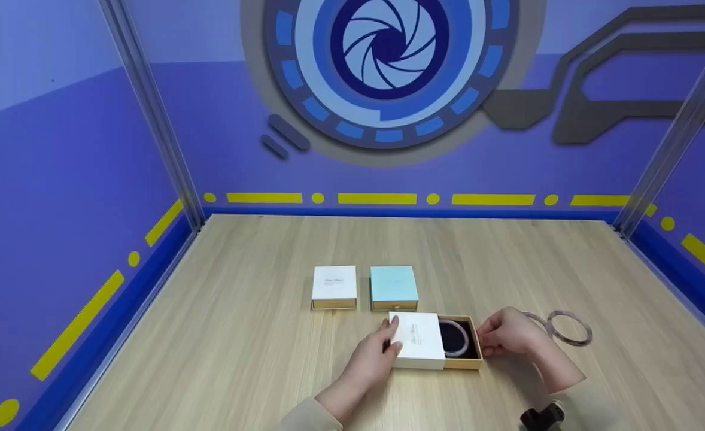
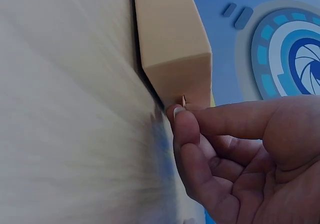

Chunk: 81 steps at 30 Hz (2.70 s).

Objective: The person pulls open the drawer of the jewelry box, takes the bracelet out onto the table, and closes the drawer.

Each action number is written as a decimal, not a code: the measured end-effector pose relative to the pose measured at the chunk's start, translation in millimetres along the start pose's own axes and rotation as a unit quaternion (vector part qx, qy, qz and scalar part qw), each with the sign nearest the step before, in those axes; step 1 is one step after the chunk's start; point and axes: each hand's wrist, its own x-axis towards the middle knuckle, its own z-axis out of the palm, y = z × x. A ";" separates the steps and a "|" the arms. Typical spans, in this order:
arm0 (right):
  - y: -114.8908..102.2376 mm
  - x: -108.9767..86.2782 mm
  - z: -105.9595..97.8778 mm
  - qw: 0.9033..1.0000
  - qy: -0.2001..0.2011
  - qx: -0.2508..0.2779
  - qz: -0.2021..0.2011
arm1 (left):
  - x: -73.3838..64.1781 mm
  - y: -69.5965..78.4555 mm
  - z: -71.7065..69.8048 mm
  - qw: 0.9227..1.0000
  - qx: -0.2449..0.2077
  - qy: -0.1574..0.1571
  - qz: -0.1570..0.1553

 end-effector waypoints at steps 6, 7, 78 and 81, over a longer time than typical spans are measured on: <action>-0.3 -1.4 -2.2 1.000 -0.003 0.000 0.002 | 0.2 0.2 0.0 1.000 -0.005 0.000 -0.001; -0.6 -1.8 -2.5 1.000 -0.003 0.000 0.002 | 0.2 0.1 0.0 1.000 -0.006 0.000 -0.001; -5.4 -9.6 -13.1 0.997 0.017 -0.069 0.020 | 1.5 -0.8 0.8 1.000 -0.003 0.003 -0.002; -6.6 -10.0 -13.3 0.996 0.027 -0.082 0.011 | 0.0 -0.6 0.7 1.000 -0.004 0.003 0.001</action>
